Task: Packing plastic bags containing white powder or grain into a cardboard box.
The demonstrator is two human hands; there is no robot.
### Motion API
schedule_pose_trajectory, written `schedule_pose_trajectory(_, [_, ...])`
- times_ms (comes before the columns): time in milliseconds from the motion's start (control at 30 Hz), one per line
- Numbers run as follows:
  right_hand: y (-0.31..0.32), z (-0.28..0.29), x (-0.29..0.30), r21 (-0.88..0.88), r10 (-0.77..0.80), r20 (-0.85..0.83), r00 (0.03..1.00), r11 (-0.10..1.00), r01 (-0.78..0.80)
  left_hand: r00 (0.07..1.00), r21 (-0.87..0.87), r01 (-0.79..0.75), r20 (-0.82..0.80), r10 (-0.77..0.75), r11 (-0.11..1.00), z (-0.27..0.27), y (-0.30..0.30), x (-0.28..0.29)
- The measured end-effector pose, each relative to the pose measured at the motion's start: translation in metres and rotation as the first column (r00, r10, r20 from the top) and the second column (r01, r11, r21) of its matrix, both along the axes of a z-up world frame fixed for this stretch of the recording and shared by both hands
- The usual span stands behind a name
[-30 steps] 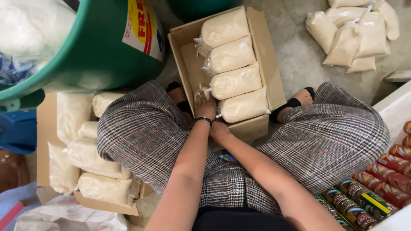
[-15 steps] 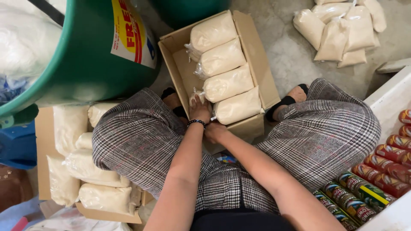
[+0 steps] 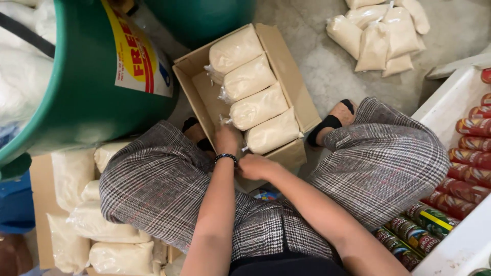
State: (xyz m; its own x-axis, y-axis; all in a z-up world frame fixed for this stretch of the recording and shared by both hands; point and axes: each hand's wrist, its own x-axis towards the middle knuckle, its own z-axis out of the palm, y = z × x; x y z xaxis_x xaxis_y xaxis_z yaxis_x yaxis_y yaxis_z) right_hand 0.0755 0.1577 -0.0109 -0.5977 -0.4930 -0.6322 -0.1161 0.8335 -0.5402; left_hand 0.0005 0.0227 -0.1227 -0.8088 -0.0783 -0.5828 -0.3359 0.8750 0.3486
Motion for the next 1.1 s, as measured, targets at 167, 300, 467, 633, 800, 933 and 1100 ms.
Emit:
schedule_pose_trajectory(167, [0.083,0.025,-0.055,-0.328,-0.618,0.26,0.742,0.666,0.67,0.671,0.213,-0.287,-0.651,0.355,0.934,0.124,0.007,-0.014])
schedule_pose_trajectory(300, [0.146,-0.006,-0.067,-0.44,-0.836,-0.338,0.433,0.546,0.713,0.472,0.321,-0.373,-0.742,0.476,0.87,0.049,-0.021,-0.017])
schedule_pose_trajectory(467, [0.164,-0.072,-0.059,-0.248,-0.768,-0.275,0.578,0.638,0.729,0.56,0.43,-0.516,-0.485,0.672,0.741,-0.11,-0.06,-0.01])
schedule_pose_trajectory(633, [0.173,-0.074,-0.076,-0.202,-0.76,-0.252,0.599,0.647,0.735,0.631,0.323,-0.596,-0.377,0.677,0.735,-0.057,-0.046,-0.005])
schedule_pose_trajectory(800, [0.159,-0.041,-0.1,-0.127,-0.698,-0.322,0.639,0.701,0.702,0.667,0.271,-0.533,-0.448,0.595,0.801,-0.044,-0.045,-0.004])
schedule_pose_trajectory(933, [0.151,-0.046,-0.13,0.088,-0.584,-0.368,0.723,0.753,0.652,0.689,0.245,-0.503,-0.466,0.556,0.829,-0.051,-0.05,-0.003])
schedule_pose_trajectory(1100, [0.152,-0.038,-0.154,0.17,-0.575,-0.191,0.796,0.779,0.604,0.734,0.172,-0.504,-0.432,0.525,0.846,-0.057,-0.053,-0.005])
